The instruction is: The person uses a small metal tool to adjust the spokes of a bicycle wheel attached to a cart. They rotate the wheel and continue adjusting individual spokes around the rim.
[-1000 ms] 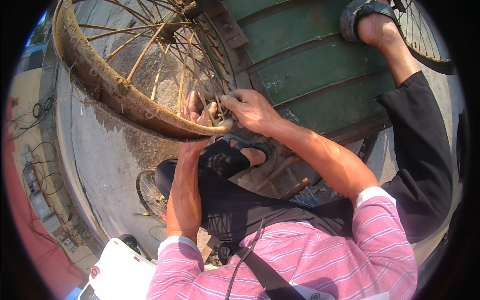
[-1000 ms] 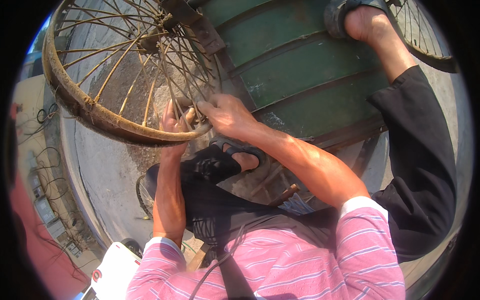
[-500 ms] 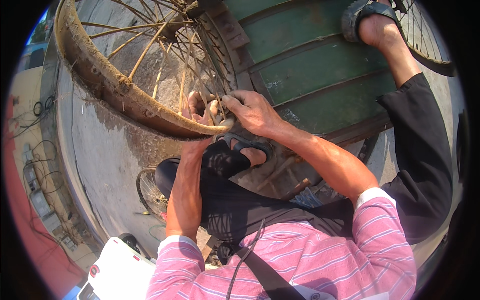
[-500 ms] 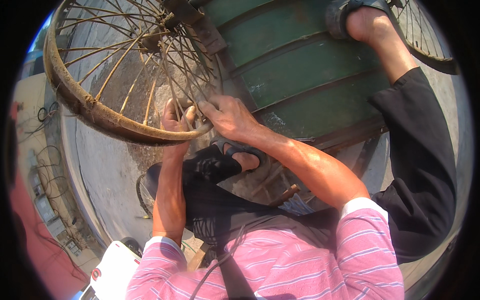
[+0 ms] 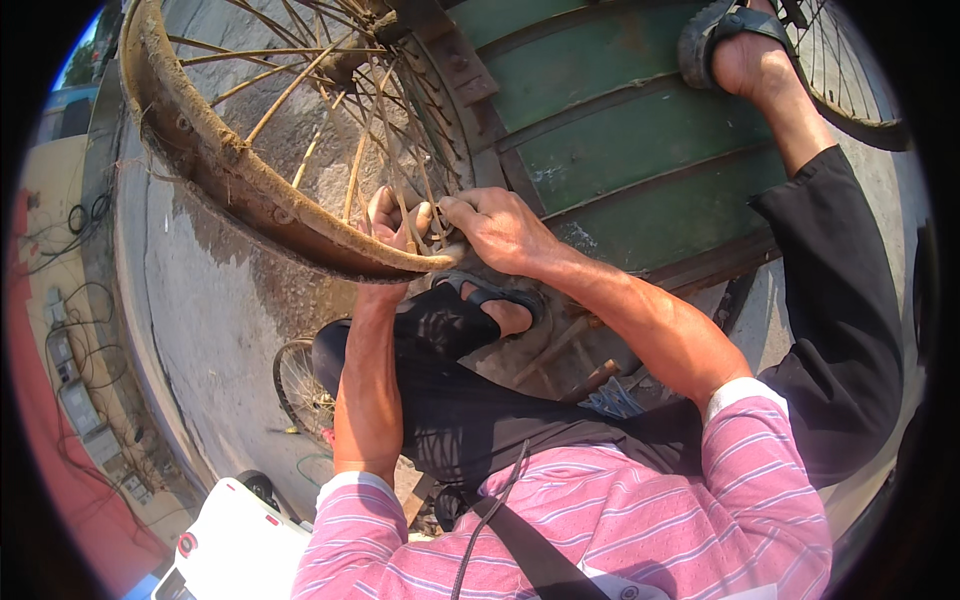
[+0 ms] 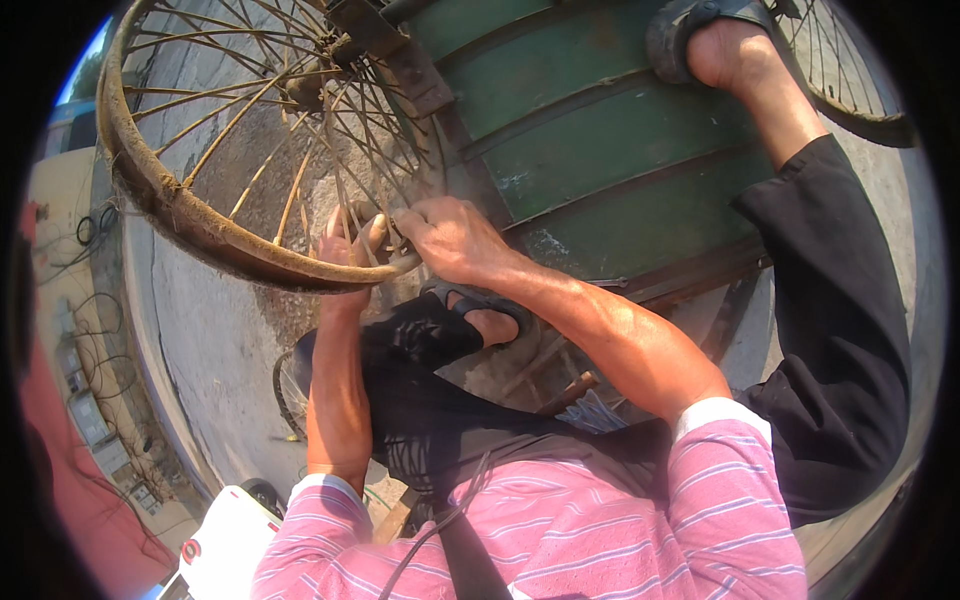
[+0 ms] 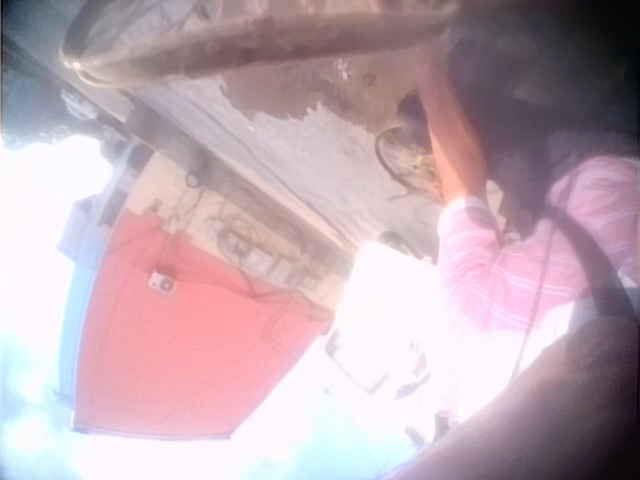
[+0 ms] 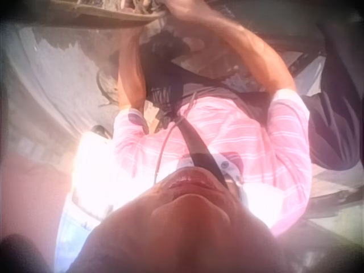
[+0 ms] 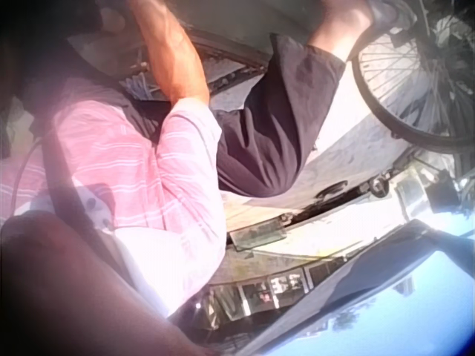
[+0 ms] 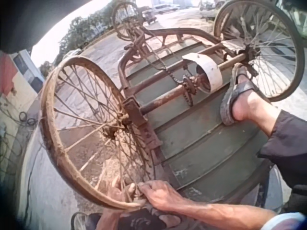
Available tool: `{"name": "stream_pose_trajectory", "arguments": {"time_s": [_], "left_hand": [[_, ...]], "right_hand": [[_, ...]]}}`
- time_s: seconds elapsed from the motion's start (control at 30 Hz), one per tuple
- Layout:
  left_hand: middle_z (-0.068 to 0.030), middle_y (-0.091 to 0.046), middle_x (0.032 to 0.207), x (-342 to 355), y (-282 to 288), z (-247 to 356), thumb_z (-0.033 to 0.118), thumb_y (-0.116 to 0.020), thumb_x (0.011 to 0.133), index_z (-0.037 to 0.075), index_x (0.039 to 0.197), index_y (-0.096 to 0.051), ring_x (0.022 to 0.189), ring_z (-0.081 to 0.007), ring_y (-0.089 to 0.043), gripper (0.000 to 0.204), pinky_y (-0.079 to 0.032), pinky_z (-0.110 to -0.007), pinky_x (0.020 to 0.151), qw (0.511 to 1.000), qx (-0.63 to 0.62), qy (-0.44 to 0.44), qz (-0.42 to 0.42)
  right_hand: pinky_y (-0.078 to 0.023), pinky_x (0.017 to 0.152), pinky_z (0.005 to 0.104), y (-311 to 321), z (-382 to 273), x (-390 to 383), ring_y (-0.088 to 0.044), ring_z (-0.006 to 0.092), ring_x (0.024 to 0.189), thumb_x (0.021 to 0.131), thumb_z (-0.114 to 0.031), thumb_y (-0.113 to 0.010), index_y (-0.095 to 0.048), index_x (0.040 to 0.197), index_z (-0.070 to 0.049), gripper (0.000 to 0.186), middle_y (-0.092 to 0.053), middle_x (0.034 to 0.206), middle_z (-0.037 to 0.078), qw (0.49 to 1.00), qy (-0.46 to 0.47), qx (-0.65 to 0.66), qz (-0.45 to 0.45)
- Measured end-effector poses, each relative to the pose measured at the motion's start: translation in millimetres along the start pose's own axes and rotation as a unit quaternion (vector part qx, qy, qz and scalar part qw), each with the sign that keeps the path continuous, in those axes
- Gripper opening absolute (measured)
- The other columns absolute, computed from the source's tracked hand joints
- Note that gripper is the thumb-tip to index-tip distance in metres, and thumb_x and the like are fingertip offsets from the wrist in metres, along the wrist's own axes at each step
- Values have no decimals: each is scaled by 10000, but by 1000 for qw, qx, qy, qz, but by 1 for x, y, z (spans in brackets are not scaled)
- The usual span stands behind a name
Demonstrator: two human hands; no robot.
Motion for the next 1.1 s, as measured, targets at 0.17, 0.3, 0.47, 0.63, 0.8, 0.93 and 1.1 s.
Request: {"name": "stream_pose_trajectory", "arguments": {"time_s": [0.17,0.3,0.47,0.63,0.8,0.93,1.1], "left_hand": [[-13,-696,988,1,0,-3,98,-742,1011,65,1136,-627,873,-68,-637,174,-538,-251,774,997,-59,4,-47],[5,-686,971,3,-2,-2,166,-743,1012,64,1138,-645,823,-79,-638,189,-526,-254,677,997,-60,-31,-33],[-2,-686,1008,-1,0,-4,126,-725,1024,61,1163,-626,891,-68,-633,182,-530,-246,754,992,-107,47,-46],[-9,-698,1010,-2,0,-1,132,-736,1018,54,1189,-625,880,-66,-630,218,-529,-242,752,994,-48,59,-83],[-27,-707,997,1,-6,-3,128,-755,1010,35,1187,-614,886,-68,-626,244,-519,-244,752,994,-49,11,-95],[11,-658,957,0,-8,5,196,-773,1001,54,1088,-663,852,-77,-587,199,-499,-257,753,997,33,-53,-37],[-6,-675,974,3,-1,-6,179,-753,1011,47,1100,-657,861,-80,-604,186,-509,-257,753,992,118,-44,-9]], "right_hand": [[-511,803,489,4,-14,-9,-664,438,842,1085,-386,-531,-697,1059,50,467,-702,946,282,997,55,-12,47],[-501,797,494,3,-20,-6,-656,427,847,1090,-400,-511,-696,1058,47,485,-693,937,280,992,82,-85,53],[-498,791,485,-1,-15,-3,-642,386,829,1092,-416,-501,-699,1038,56,515,-683,884,264,999,-20,-36,-3],[-499,790,481,6,-11,-5,-642,353,802,1083,-472,-519,-696,1010,69,574,-679,832,251,998,-49,-36,8],[-537,800,482,9,24,-15,-723,375,852,1029,-649,-534,-720,963,102,777,-721,849,257,993,-107,-4,58],[-525,657,437,-18,85,-20,-648,268,720,1037,-629,-544,-696,961,60,710,-671,816,143,945,-271,177,44],[-440,511,338,-44,85,-32,-512,159,599,1046,-596,-541,-641,981,-37,571,-551,778,35,858,-379,348,-3]]}}
Point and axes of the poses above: each hand's wrist, its own x-axis towards the middle knuckle, its own y-axis out of the back of the hand, z = x × y, the point moved 9 cm from there along x, towards the middle knuckle
